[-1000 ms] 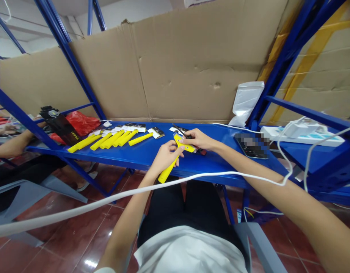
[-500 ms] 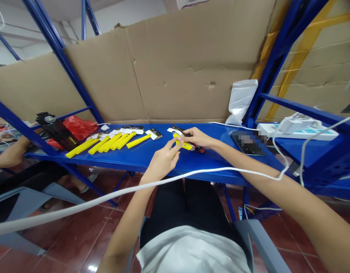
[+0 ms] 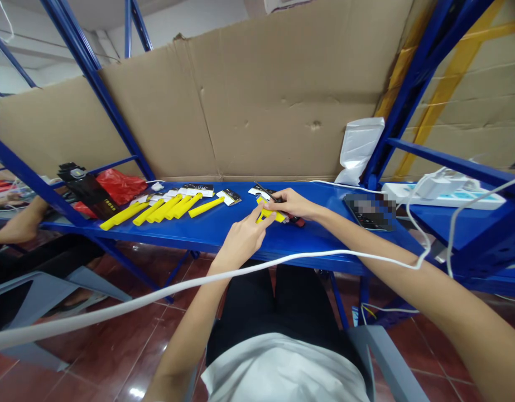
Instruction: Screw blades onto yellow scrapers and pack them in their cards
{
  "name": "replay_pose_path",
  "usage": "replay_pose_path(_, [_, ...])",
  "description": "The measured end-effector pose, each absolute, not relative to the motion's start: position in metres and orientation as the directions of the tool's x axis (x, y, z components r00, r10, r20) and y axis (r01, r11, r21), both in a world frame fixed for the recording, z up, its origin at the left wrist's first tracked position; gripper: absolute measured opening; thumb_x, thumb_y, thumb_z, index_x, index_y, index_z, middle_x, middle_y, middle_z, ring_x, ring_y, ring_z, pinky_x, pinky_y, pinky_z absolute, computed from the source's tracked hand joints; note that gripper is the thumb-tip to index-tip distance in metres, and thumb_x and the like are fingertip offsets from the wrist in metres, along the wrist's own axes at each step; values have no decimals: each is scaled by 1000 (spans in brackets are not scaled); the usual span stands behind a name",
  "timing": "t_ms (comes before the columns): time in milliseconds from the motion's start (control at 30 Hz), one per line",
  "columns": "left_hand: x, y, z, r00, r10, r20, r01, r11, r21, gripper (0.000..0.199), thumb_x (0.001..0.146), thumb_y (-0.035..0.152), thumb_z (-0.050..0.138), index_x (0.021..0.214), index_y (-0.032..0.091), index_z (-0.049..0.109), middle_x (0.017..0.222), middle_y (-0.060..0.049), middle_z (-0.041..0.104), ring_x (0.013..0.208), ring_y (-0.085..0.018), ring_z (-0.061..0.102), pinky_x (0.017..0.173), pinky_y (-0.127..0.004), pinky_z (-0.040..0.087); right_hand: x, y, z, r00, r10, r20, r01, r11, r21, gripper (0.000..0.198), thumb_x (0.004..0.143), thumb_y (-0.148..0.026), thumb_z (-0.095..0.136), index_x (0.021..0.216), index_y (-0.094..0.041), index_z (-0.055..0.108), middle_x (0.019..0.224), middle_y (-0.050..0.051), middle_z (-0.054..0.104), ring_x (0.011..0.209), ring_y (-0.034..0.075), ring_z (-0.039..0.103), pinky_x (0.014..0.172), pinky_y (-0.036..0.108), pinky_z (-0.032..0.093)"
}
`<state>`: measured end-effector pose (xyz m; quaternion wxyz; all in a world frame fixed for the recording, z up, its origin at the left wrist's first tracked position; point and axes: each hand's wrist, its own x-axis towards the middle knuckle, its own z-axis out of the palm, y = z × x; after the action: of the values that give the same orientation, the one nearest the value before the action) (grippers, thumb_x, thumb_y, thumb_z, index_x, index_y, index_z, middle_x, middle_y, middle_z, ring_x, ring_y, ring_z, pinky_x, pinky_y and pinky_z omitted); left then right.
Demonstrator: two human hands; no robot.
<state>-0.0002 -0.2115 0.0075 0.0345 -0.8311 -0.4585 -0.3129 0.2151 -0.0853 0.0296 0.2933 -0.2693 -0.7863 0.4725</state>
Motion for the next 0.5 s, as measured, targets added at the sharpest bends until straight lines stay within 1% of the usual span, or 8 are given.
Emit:
replay_pose_path(167, [2, -215, 11, 368, 782, 503, 787, -550, 278, 55, 98, 2, 62, 140, 34, 77, 163, -13, 64, 114, -31, 80, 91, -37, 65, 215, -84, 28, -694, 692, 196, 181, 432, -883, 60, 91, -76, 85, 84, -18, 71, 57, -1, 62, 46, 11, 51, 44, 25, 38])
replay_pose_path(233, [3, -215, 12, 357, 789, 500, 801, -534, 270, 53, 98, 2, 62, 138, 33, 76, 164, -13, 64, 110, -30, 81, 90, -36, 65, 215, -84, 28, -698, 690, 192, 188, 436, -880, 61, 92, -77, 83, 86, -18, 72, 59, -2, 62, 47, 11, 52, 44, 25, 39])
replay_pose_path(333, [0, -212, 11, 336, 791, 512, 805, -523, 281, 51, 100, 4, 60, 139, 33, 76, 166, -12, 63, 112, -30, 82, 95, -39, 65, 215, -84, 28, -698, 692, 186, 191, 430, -882, 62, 94, -79, 81, 89, -17, 73, 62, -2, 62, 47, 11, 53, 43, 24, 39])
replay_pose_path(433, [-5, -206, 8, 276, 768, 577, 729, -559, 396, 45, 100, 8, 64, 135, 32, 78, 163, -11, 67, 131, -33, 78, 106, -43, 63, 213, -86, 31, -673, 711, 203, 190, 432, -882, 66, 97, -84, 74, 88, -19, 71, 58, -2, 59, 45, 10, 50, 43, 24, 38])
replay_pose_path(467, [-7, -203, 8, 242, 764, 598, 681, -573, 456, 42, 99, 10, 66, 133, 31, 78, 160, -11, 70, 135, -33, 76, 107, -42, 63, 213, -86, 32, -651, 725, 225, 184, 438, -880, 67, 97, -86, 71, 86, -19, 69, 56, -2, 57, 44, 11, 49, 43, 24, 37])
replay_pose_path(500, [-9, -201, 9, 202, 771, 604, 622, -578, 529, 38, 99, 12, 67, 132, 29, 78, 156, -12, 72, 135, -33, 76, 104, -40, 64, 213, -86, 34, -624, 740, 251, 177, 447, -877, 69, 97, -88, 69, 85, -20, 66, 55, -2, 56, 43, 11, 48, 42, 25, 37])
